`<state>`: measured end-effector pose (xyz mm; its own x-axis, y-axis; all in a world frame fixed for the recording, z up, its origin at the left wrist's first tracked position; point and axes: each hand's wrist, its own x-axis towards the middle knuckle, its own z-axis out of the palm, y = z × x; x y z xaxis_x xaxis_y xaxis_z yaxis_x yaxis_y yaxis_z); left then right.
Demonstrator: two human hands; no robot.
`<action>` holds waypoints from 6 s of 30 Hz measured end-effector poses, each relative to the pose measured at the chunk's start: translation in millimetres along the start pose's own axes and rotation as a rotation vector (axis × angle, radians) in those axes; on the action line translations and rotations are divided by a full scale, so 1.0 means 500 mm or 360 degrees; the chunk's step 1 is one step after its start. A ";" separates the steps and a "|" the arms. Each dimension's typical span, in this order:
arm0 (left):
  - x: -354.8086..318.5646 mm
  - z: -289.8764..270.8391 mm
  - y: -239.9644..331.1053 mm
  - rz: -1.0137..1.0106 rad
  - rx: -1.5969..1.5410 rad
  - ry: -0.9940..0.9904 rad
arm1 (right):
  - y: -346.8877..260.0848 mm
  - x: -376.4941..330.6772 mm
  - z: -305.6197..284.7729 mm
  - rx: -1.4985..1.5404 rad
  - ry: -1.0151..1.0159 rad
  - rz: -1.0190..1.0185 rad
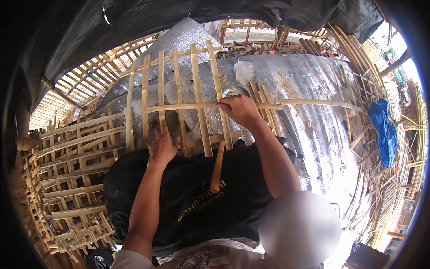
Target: The person constructs a bamboo lattice structure by positioning thin bamboo strips onto a frame and hammering them into place.
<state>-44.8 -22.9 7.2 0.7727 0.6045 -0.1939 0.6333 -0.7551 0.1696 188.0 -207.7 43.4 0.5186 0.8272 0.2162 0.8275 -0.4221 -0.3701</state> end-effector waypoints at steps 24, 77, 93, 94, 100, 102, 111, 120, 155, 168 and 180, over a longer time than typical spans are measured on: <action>0.004 -0.004 0.005 -0.0038 0.0018 -0.0080 | 0.002 0.001 0.015 0.0023 -0.0266 0.0042; 0.004 0.008 0.001 -0.0043 -0.0084 -0.0053 | -0.076 0.147 0.271 0.0425 0.0453 -0.0114; -0.003 -0.003 0.005 0.0015 -0.0064 -0.0003 | -0.067 0.150 0.282 0.0430 0.0550 -0.0124; -0.003 -0.004 0.005 0.0013 -0.0081 -0.0022 | -0.068 0.150 0.282 0.0432 0.0543 -0.0125; -0.006 -0.001 0.002 0.0011 -0.0054 -0.0080 | -0.084 0.140 0.272 0.0358 0.0475 -0.0093; -0.006 0.005 -0.001 -0.0005 -0.0033 -0.0037 | -0.091 0.147 0.267 0.0341 0.0471 -0.0110; 0.003 -0.008 0.007 -0.0014 -0.0085 -0.0175 | -0.080 0.159 0.282 0.0364 0.0506 -0.0091; 0.004 -0.007 0.008 -0.0006 -0.0063 -0.0173 | -0.079 0.161 0.287 0.0368 0.0502 -0.0048; -0.001 0.009 0.002 0.0027 0.0010 -0.0032 | -0.065 0.184 0.244 0.0273 0.0532 -0.0367; 0.000 0.005 0.003 0.0035 0.0019 -0.0014 | -0.057 0.181 0.271 0.0170 0.0541 -0.0225; -0.002 0.006 0.004 0.0038 0.0016 -0.0016 | -0.060 0.178 0.266 0.0270 0.0539 -0.0194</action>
<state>-44.5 -25.6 4.7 0.7870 0.5837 -0.1996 0.6142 -0.7718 0.1647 180.5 -72.1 -46.6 0.4839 0.6862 0.5431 0.8549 -0.2378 -0.4612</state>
